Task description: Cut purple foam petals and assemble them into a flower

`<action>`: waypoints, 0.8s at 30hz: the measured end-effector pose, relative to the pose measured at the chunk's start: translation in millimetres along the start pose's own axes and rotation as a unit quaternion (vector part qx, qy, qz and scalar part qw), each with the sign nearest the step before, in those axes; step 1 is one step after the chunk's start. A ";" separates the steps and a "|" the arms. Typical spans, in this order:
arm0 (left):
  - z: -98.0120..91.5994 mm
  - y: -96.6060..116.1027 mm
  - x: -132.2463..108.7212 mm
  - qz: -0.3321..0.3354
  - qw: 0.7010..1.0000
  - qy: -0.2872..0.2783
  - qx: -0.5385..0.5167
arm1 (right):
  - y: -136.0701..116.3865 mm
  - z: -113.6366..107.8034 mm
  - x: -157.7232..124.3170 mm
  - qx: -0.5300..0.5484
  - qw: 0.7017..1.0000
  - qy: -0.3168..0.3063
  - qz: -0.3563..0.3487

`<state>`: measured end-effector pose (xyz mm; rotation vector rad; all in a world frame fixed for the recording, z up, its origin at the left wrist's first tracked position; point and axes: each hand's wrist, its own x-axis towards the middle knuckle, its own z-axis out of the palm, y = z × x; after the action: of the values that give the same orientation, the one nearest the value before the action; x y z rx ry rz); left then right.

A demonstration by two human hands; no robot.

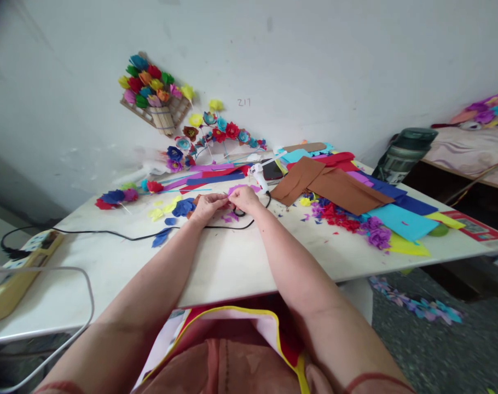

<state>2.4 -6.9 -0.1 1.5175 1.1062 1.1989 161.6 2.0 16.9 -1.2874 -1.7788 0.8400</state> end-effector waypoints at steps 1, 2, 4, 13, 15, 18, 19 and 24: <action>0.2 -0.7 0.1 -0.003 1.000 -0.005 -0.017 | -0.4 0.0 -0.2 0.003 1.000 -0.001 0.000; 0.3 -1.5 0.3 -0.006 0.999 -0.010 -0.035 | -0.5 0.0 -0.2 0.007 1.000 -0.002 0.001; 0.7 -3.3 1.0 -0.014 0.998 -0.015 -0.065 | -0.4 0.3 0.0 0.016 1.000 -0.002 0.001; 0.0 -1.7 2.1 -0.017 0.996 0.016 -0.086 | 0.7 0.3 0.0 0.018 1.000 -0.016 0.005; -0.7 -0.5 1.4 -0.010 0.996 0.009 -0.089 | 1.7 0.5 0.6 0.019 1.000 -0.016 0.005; -1.0 0.3 0.7 0.000 0.995 0.000 -0.097 | 1.6 0.7 0.7 0.026 1.000 -0.016 0.004; -0.9 0.5 0.6 0.003 0.995 -0.001 -0.101 | 0.7 0.6 0.2 0.030 0.999 -0.016 0.006; 0.2 1.9 -0.5 0.009 0.993 -0.004 -0.119 | -7.0 -1.7 -4.2 0.076 0.996 -0.010 0.038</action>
<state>2.7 -7.8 1.6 1.3505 0.9111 1.2874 160.7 -3.8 22.8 -1.2567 -1.6560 1.0152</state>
